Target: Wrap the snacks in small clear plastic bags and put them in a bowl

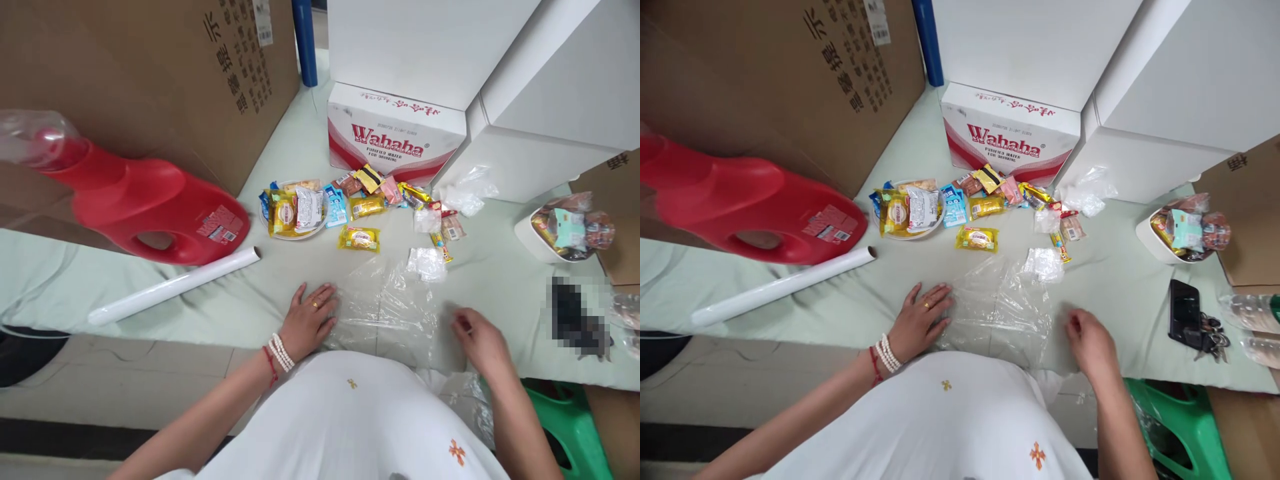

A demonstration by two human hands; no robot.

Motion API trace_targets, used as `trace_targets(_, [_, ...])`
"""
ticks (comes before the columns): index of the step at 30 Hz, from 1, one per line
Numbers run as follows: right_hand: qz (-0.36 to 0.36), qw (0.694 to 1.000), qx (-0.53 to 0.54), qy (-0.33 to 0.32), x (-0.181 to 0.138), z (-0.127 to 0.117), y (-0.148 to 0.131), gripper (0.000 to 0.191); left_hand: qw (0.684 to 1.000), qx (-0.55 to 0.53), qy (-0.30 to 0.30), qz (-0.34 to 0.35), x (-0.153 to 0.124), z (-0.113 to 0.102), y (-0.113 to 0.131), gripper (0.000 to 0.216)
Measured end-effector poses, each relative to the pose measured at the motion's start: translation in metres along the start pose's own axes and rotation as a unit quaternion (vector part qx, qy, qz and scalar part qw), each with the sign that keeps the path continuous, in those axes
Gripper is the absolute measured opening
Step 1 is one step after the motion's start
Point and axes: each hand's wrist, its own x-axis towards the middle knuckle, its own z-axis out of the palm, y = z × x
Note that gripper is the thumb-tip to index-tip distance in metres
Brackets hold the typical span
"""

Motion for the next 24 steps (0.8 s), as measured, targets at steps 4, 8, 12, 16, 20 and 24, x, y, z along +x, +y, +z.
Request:
trace_targets(4, [-0.182,0.983,-0.002,0.031,0.001,0.001,-0.060,0.021,1.000,0.010,0.005,-0.008,-0.001,0.003,0.007,0.039])
trace_targets(8, [-0.345,0.916,-0.069,-0.191,0.003,0.043,-0.130,0.028,1.000,0.017,0.000,-0.014,-0.004,0.005,0.007,0.044])
trace_targets(12, [-0.388,0.872,-0.149,-0.259,-0.003,0.082,-0.156,0.043,0.999,-0.016,0.034,-0.010,-0.010,-0.006,0.001,0.044])
trace_targets(16, [-0.405,0.872,-0.146,-0.232,-0.011,0.100,-0.150,0.052,0.988,-0.046,0.145,-0.025,-0.002,-0.024,0.021,0.030])
trace_targets(20, [-0.384,0.877,-0.154,-0.246,-0.013,0.114,-0.145,0.037,0.978,-0.180,0.084,0.058,0.033,-0.013,0.059,0.031])
trace_targets(24, [-0.379,0.874,-0.136,-0.271,-0.014,0.114,-0.146,0.033,0.994,-0.103,0.041,0.007,0.069,0.015,0.062,0.035])
